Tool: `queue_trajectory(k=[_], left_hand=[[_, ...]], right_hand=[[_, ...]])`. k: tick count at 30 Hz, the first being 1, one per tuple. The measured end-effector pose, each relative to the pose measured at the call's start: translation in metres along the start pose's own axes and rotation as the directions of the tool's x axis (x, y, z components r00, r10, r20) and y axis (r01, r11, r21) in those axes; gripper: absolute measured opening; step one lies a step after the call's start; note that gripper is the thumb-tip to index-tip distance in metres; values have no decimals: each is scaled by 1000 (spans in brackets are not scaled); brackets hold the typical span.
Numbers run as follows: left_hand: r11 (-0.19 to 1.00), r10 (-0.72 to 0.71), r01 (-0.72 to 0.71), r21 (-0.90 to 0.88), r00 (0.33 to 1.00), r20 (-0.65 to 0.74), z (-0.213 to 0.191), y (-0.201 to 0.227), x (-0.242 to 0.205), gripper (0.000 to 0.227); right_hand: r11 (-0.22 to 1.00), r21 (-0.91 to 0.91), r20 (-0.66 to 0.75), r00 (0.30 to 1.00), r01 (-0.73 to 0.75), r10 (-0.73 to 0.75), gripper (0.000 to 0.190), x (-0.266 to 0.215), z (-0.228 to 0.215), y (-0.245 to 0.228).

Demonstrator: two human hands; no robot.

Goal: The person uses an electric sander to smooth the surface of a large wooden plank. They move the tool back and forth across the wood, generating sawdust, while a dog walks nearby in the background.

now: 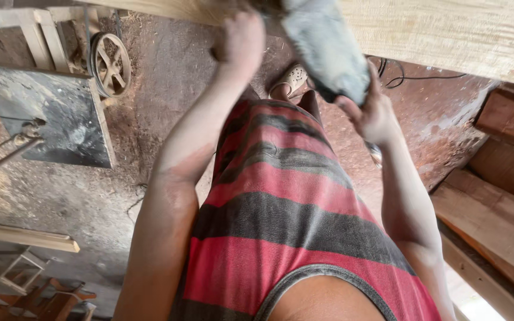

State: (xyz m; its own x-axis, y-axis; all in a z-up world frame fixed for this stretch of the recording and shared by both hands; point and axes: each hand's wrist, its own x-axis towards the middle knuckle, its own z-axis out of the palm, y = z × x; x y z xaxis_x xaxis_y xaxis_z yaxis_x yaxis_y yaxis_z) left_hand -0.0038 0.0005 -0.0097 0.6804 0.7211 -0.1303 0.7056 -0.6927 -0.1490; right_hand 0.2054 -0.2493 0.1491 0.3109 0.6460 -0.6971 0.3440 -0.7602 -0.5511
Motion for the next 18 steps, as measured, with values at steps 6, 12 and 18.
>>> queue_trajectory(k=[6, 12, 18], left_hand=[[975, -4, -30, -219, 988, -152, -38, 131, 22, 17], [938, 63, -91, -335, 994, -93, -60, 166, 20, 11], [930, -84, 10, -366, 979, -186, -30, 64, -14, 18]], right_hand=[[976, 216, -88, 995, -19, 39, 94, -50, -28, 78], [799, 593, -61, 984, -97, 165, 70, -78, 1, 108], [856, 516, 22, 999, -44, 39, 58, -47, 53, 56]])
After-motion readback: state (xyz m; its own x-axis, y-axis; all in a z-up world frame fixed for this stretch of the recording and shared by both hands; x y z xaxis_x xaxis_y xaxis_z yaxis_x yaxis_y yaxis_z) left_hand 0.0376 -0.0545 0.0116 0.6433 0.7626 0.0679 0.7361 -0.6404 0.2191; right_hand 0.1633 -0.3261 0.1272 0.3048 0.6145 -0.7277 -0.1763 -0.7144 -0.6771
